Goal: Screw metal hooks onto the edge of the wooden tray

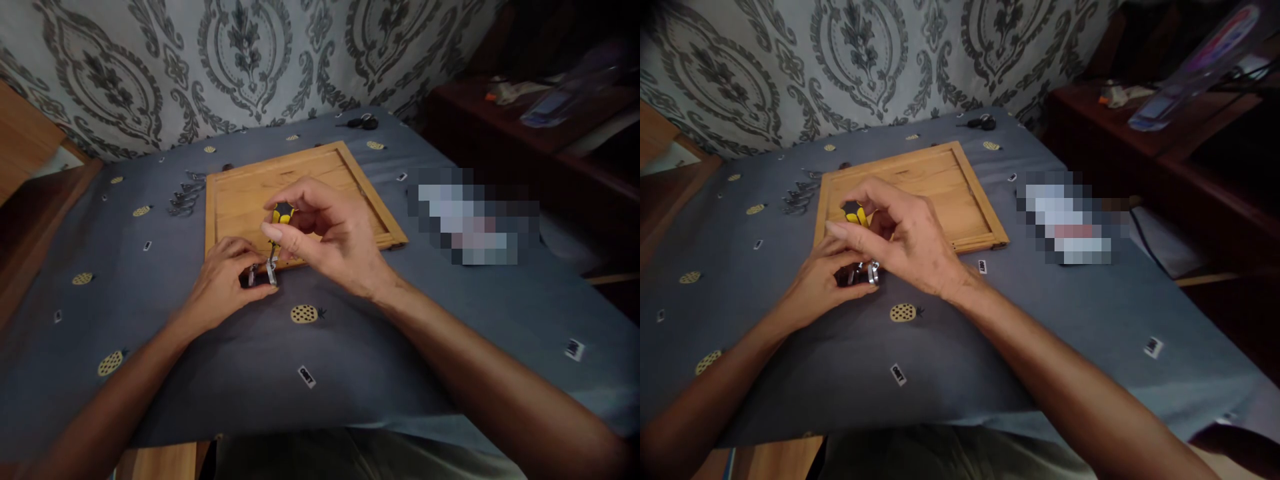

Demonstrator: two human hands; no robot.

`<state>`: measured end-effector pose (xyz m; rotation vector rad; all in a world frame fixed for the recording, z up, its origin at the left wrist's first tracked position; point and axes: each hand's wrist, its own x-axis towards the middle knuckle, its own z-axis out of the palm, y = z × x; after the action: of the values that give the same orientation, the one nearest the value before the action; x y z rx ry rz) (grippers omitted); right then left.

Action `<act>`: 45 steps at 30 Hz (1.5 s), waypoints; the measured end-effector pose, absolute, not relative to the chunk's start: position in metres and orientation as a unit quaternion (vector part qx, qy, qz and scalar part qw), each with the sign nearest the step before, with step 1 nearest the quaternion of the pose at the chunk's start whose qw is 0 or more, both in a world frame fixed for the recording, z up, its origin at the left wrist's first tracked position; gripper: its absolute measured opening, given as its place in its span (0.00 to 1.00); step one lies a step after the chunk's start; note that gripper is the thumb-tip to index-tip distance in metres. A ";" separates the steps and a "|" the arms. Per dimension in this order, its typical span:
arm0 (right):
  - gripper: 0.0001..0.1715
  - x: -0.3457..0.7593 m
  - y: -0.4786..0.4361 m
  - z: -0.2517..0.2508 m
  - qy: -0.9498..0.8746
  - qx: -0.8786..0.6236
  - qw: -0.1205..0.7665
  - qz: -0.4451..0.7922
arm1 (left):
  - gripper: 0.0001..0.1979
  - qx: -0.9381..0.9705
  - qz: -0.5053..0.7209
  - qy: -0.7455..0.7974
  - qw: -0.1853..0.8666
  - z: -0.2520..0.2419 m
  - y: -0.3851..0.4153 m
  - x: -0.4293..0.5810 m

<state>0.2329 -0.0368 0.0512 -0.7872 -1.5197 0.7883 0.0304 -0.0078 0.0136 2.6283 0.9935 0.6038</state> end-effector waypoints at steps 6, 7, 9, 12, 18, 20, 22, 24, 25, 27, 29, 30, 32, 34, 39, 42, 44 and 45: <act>0.09 0.232 -0.038 0.051 -0.655 -0.330 0.595 0.329 | 0.14 0.908 0.209 0.341 0.124 0.014 -0.008 0.030; 0.09 0.232 -0.037 0.050 -0.653 -0.332 0.600 0.323 | 0.13 0.907 0.210 0.342 0.126 0.014 -0.008 0.030; 0.09 0.231 -0.037 0.049 -0.647 -0.336 0.604 0.322 | 0.13 0.906 0.209 0.346 0.130 0.015 -0.008 0.030; 0.13 0.231 -0.036 0.049 -0.641 -0.341 0.604 0.328 | 0.13 0.905 0.204 0.348 0.133 0.015 -0.009 0.030; 0.12 0.233 -0.039 0.052 -0.667 -0.318 0.586 0.333 | 0.13 0.908 0.214 0.337 0.130 0.013 -0.007 0.030; 0.11 0.233 -0.039 0.052 -0.667 -0.308 0.589 0.336 | 0.13 0.907 0.215 0.338 0.129 0.012 -0.007 0.030; 0.11 0.233 -0.039 0.052 -0.661 -0.309 0.593 0.340 | 0.12 0.907 0.214 0.339 0.131 0.012 -0.007 0.030; 0.12 0.233 -0.037 0.052 -0.654 -0.311 0.601 0.338 | 0.12 0.906 0.213 0.341 0.133 0.013 -0.008 0.029; 0.13 0.233 -0.037 0.052 -0.652 -0.311 0.605 0.335 | 0.13 0.906 0.213 0.342 0.133 0.013 -0.008 0.029; 0.15 0.232 -0.036 0.051 -0.647 -0.310 0.611 0.333 | 0.13 0.905 0.214 0.343 0.130 0.013 -0.008 0.029; 0.16 0.231 -0.035 0.051 -0.642 -0.312 0.612 0.339 | 0.13 0.905 0.213 0.346 0.128 0.013 -0.008 0.030; 0.16 0.231 -0.035 0.050 -0.641 -0.314 0.611 0.343 | 0.13 0.904 0.212 0.348 0.128 0.013 -0.008 0.030; 0.15 0.230 -0.036 0.050 -0.637 -0.313 0.612 0.349 | 0.13 0.903 0.210 0.352 0.128 0.013 -0.008 0.031; 0.15 0.230 -0.036 0.050 -0.635 -0.314 0.613 0.350 | 0.13 0.902 0.209 0.356 0.129 0.014 -0.009 0.031; 0.15 0.231 -0.036 0.049 -0.635 -0.315 0.616 0.343 | 0.12 0.902 0.204 0.356 0.132 0.015 -0.009 0.031; 0.16 0.230 -0.036 0.049 -0.637 -0.319 0.612 0.343 | 0.13 0.904 0.205 0.353 0.129 0.015 -0.009 0.031; 0.16 0.229 -0.037 0.050 -0.639 -0.322 0.613 0.336 | 0.13 0.903 0.206 0.353 0.128 0.015 -0.009 0.031; 0.16 0.229 -0.039 0.052 -0.637 -0.325 0.618 0.328 | 0.13 0.904 0.206 0.352 0.129 0.015 -0.009 0.031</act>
<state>0.2286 -0.0385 0.0516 -0.7467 -1.4647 0.7538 0.0305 -0.0087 0.0145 2.6273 1.0235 0.5997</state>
